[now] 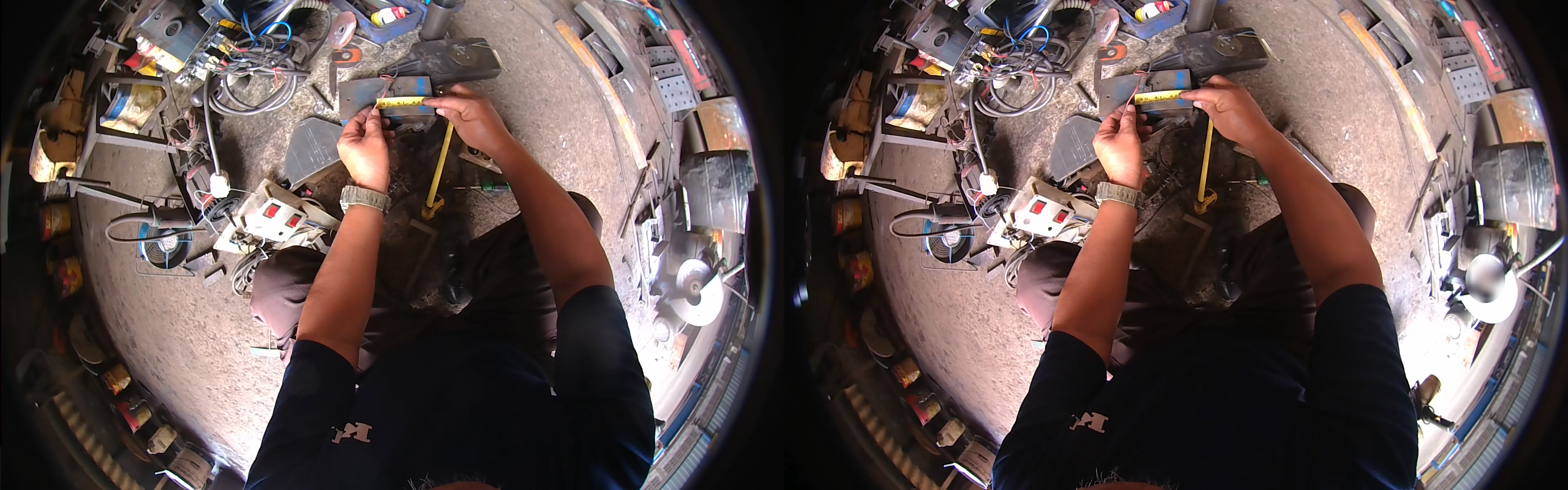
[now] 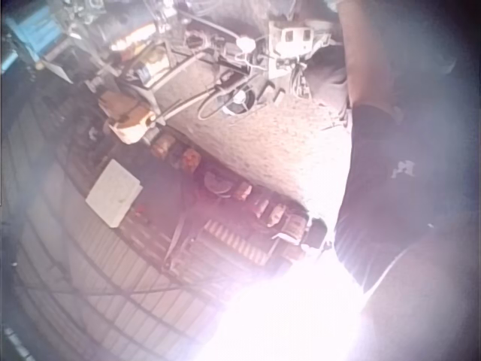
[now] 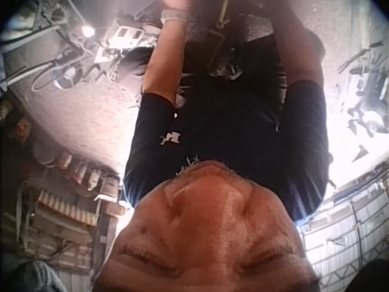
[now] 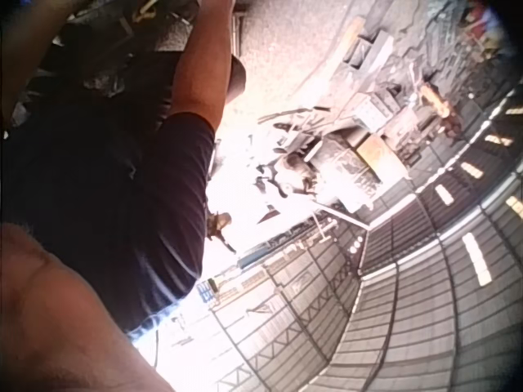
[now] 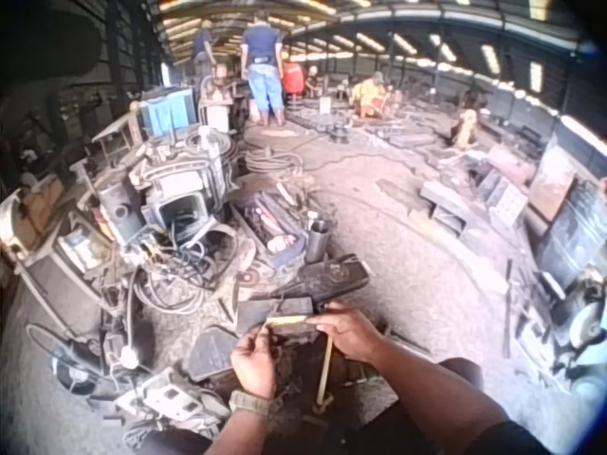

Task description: The person measures a metal piece using a tape measure and a try square. They mark the metal with a pencil and then measure another metal piece.

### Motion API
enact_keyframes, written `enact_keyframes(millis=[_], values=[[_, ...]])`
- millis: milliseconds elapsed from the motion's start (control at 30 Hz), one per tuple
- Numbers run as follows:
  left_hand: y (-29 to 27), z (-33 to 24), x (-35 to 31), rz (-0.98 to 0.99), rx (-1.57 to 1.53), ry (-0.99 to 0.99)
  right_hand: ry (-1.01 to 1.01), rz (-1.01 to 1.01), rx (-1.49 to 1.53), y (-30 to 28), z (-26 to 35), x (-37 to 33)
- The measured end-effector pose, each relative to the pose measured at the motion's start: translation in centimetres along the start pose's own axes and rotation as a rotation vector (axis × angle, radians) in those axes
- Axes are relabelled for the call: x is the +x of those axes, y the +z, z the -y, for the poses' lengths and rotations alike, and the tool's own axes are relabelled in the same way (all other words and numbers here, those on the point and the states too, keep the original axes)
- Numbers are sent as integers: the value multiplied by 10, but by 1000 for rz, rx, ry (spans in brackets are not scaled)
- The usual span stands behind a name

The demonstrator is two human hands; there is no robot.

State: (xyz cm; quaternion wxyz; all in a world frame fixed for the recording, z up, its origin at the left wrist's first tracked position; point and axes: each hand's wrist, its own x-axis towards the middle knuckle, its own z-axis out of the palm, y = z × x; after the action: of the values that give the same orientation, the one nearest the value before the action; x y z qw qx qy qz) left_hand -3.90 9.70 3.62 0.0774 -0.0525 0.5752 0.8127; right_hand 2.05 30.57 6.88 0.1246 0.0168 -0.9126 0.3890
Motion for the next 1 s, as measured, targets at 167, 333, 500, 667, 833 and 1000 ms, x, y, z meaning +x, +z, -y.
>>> enact_keyframes(millis=[167,333,500,667,833,1000], values=[[1,-4,1,48,55,-28,-31,-15,-10,2,-5,-1],[2,-1,0,60,16,-34,-18,-16,22,3,-6,-1],[1,1,0,69,30,-9,24,-7,19,3,-1,1],[0,9,4,68,16,15,325,-6,162,6,11,7],[-7,16,5,68,33,87,213,102,90,0,1,11],[-11,13,16,-6,137,214,228,66,55,-16,-11,4]])
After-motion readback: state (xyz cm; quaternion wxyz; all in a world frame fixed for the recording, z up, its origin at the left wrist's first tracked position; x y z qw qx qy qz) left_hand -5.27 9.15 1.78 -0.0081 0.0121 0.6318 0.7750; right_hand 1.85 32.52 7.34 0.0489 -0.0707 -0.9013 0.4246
